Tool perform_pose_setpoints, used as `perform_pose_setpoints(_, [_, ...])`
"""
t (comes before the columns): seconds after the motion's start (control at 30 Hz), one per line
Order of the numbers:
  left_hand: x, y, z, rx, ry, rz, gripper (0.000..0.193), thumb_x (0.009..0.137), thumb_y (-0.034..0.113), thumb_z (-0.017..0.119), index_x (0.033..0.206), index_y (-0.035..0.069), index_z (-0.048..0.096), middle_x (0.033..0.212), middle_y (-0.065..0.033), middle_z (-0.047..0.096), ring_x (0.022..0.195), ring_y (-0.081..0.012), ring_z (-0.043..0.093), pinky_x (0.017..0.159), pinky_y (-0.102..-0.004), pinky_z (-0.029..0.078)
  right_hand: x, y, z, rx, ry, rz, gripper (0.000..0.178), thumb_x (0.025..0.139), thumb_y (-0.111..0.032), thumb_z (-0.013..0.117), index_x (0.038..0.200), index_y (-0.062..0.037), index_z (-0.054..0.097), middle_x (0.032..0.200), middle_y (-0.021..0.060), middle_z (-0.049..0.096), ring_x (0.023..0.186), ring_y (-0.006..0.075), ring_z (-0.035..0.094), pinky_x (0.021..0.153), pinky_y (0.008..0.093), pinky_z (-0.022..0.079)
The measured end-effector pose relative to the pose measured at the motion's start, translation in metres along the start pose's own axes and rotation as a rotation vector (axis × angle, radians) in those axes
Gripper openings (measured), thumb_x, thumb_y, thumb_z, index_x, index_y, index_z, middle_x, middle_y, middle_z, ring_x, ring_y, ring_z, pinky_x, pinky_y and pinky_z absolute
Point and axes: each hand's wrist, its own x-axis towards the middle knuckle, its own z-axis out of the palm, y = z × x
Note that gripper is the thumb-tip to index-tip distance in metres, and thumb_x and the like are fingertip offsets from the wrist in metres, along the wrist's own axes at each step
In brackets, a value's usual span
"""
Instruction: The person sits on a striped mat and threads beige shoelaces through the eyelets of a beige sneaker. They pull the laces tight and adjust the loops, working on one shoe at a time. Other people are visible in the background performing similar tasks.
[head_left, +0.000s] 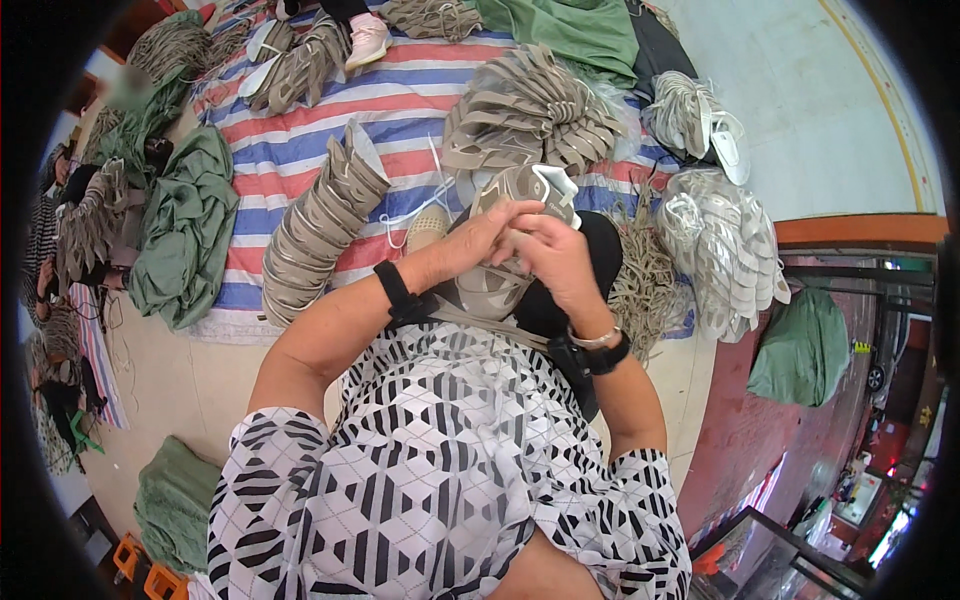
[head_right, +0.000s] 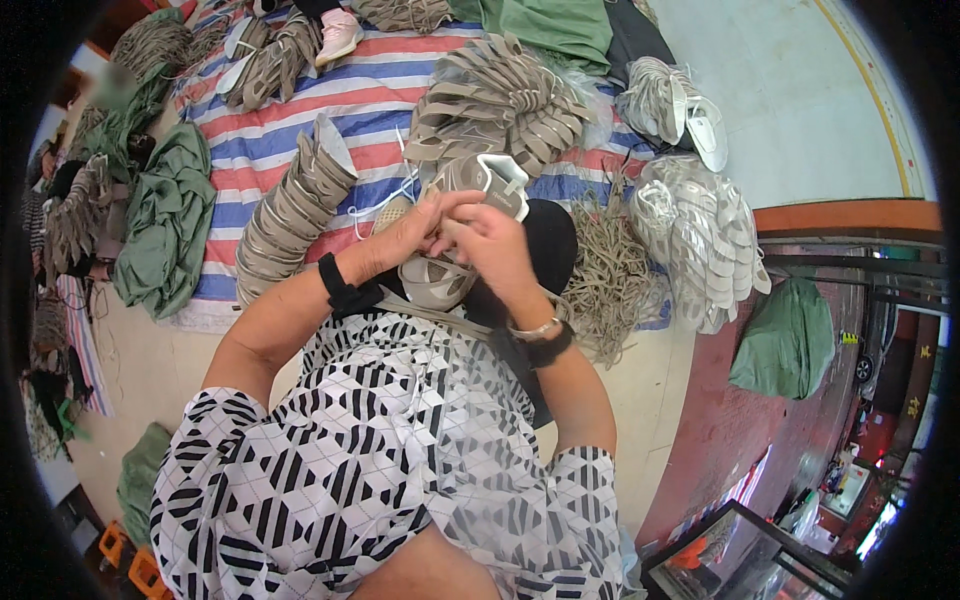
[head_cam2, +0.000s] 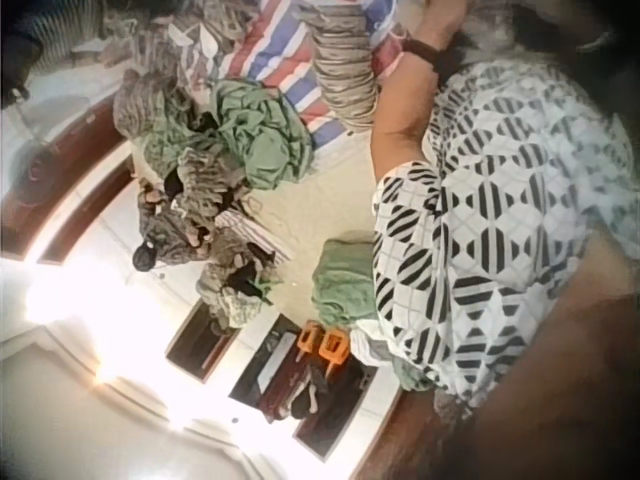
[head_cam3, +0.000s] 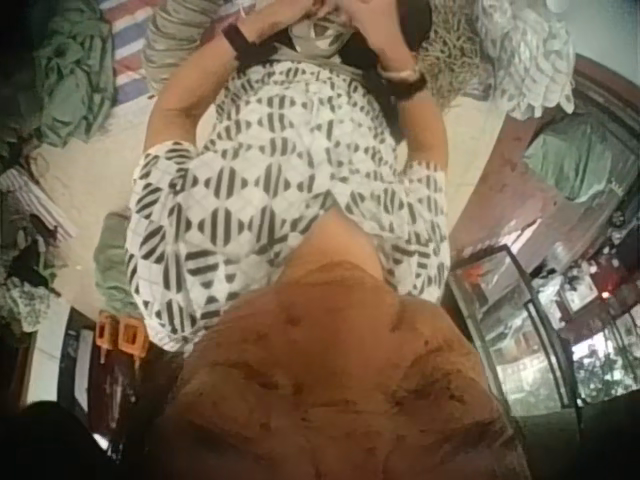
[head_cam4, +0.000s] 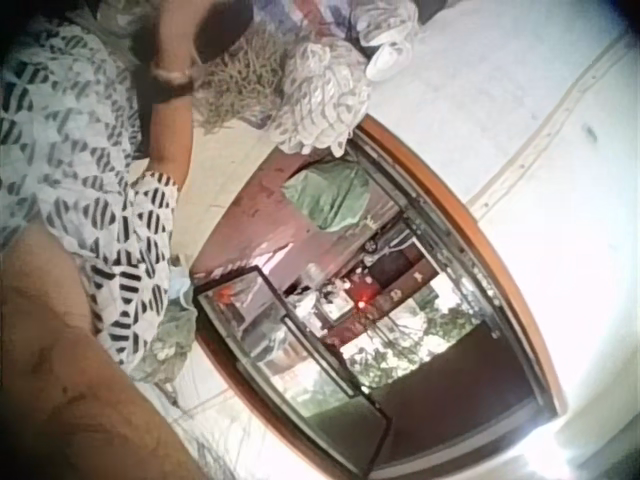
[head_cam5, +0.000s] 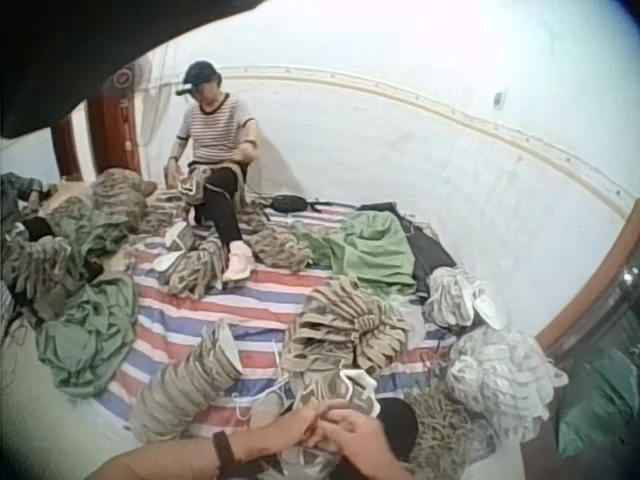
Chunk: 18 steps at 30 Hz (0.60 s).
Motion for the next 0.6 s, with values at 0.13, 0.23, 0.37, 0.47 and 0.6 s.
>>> perform_pose_setpoints(0.13, [0.000, 0.000, -0.001, 0.105, 0.008, 0.044, 0.076, 0.098, 0.059, 0.015, 0.141, -0.001, 0.034, 0.079, -0.0026, 0.054, 0.059, -0.0078, 0.042, 0.058, -0.0227, 0.037, 0.008, -0.009, 0.030, -0.051, 0.011, -0.056, 0.010, 0.090, -0.009, 0.059, 0.096, -0.0017, 0.062, 0.075, 0.0038, 0.066, 0.051, 0.0035, 0.050, 0.048, 0.0163, 0.036])
perform_pose_setpoints(0.23, [0.002, -0.001, -0.004, 0.134, -0.029, 0.016, 0.076, 0.096, 0.062, 0.016, 0.144, 0.005, 0.032, 0.083, -0.0009, 0.054, 0.062, -0.0064, 0.040, 0.057, -0.0204, 0.033, 0.009, -0.010, 0.021, -0.003, -0.052, 0.012, 0.008, 0.089, -0.005, 0.059, 0.094, 0.0001, 0.061, 0.078, 0.0058, 0.067, 0.060, 0.0071, 0.060, 0.052, 0.0172, 0.041])
perform_pose_setpoints(0.37, [0.002, -0.007, -0.005, 0.093, -0.008, 0.024, 0.062, 0.099, 0.053, 0.030, 0.140, 0.008, 0.038, 0.084, -0.0001, 0.054, 0.065, -0.0061, 0.043, 0.058, -0.0194, 0.036, 0.013, -0.003, 0.009, 0.036, -0.118, 0.036, 0.008, 0.089, -0.006, 0.061, 0.094, -0.0008, 0.062, 0.073, 0.0042, 0.065, 0.055, 0.0064, 0.059, 0.046, 0.0167, 0.039])
perform_pose_setpoints(0.47, [-0.003, -0.013, -0.006, 0.195, 0.097, 0.009, 0.040, 0.100, 0.034, 0.045, 0.129, 0.007, 0.049, 0.084, -0.0022, 0.056, 0.070, -0.0059, 0.049, 0.063, -0.0218, 0.042, 0.014, 0.003, 0.006, 0.345, 0.117, 0.121, 0.009, 0.088, -0.009, 0.063, 0.094, -0.0026, 0.062, 0.066, 0.0016, 0.061, 0.048, 0.0037, 0.049, 0.040, 0.0164, 0.032])
perform_pose_setpoints(0.6, [-0.012, -0.015, -0.009, 0.532, 0.254, 0.116, 0.022, 0.094, 0.020, 0.055, 0.112, 0.007, 0.059, 0.086, -0.0069, 0.060, 0.078, -0.0145, 0.059, 0.069, -0.0270, 0.047, 0.012, 0.005, 0.009, 0.206, 0.114, 0.146, 0.010, 0.088, -0.013, 0.065, 0.092, -0.0037, 0.063, 0.062, 0.0001, 0.057, 0.043, 0.0025, 0.041, 0.036, 0.0169, 0.026])
